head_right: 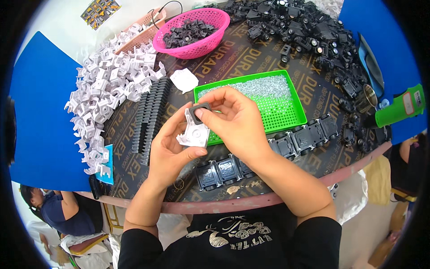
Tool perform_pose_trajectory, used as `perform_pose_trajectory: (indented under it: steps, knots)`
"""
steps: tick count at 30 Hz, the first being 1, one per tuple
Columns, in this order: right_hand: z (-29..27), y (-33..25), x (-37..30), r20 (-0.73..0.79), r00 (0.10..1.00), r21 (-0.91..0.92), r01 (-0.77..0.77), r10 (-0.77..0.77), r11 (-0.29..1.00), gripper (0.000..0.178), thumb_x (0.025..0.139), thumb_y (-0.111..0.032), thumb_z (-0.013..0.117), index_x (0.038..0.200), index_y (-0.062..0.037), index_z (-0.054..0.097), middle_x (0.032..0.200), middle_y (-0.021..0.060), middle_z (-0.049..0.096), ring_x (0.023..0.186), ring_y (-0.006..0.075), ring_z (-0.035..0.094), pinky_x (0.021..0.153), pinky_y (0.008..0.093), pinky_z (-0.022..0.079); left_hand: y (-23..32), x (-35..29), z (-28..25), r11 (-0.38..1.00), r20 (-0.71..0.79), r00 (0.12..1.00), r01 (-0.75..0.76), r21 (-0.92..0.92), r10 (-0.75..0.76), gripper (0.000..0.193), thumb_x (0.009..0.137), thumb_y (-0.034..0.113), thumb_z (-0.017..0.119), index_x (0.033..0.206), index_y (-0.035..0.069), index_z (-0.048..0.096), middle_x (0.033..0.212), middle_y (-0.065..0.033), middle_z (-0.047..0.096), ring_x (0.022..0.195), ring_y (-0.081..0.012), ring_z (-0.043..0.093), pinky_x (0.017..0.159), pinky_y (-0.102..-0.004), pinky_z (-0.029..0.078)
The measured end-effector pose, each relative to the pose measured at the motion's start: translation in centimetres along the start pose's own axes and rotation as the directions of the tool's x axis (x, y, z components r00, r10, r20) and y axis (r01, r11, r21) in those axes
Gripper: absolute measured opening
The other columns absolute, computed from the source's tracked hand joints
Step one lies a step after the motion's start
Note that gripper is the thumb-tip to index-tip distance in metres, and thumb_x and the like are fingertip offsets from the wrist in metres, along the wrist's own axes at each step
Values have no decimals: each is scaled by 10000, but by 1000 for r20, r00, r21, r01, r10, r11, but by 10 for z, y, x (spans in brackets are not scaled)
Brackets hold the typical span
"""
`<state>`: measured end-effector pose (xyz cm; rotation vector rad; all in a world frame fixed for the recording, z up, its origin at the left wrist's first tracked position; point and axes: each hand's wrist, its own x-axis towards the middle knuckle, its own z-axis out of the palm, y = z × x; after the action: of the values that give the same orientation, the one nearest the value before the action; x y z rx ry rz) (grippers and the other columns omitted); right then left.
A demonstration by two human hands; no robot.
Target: Manually assemble and secure components of electronic devices using an electric screwdriver.
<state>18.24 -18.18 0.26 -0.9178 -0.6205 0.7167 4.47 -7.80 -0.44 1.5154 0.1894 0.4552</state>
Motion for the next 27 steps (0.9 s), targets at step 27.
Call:
perform_pose_trajectory:
  steps: [27]
  knots:
    - [24,17,-24,-28,975,-92,215,-219,972,183,863,15,650,815,-43,483,909,47,583,771,67,500,681,235,423,-20,-6,7,627,-123,781,-386,677,613,786,556,-5,882,1200,59,436,1165,-124,474,1047,-251,509,877,-353,460]
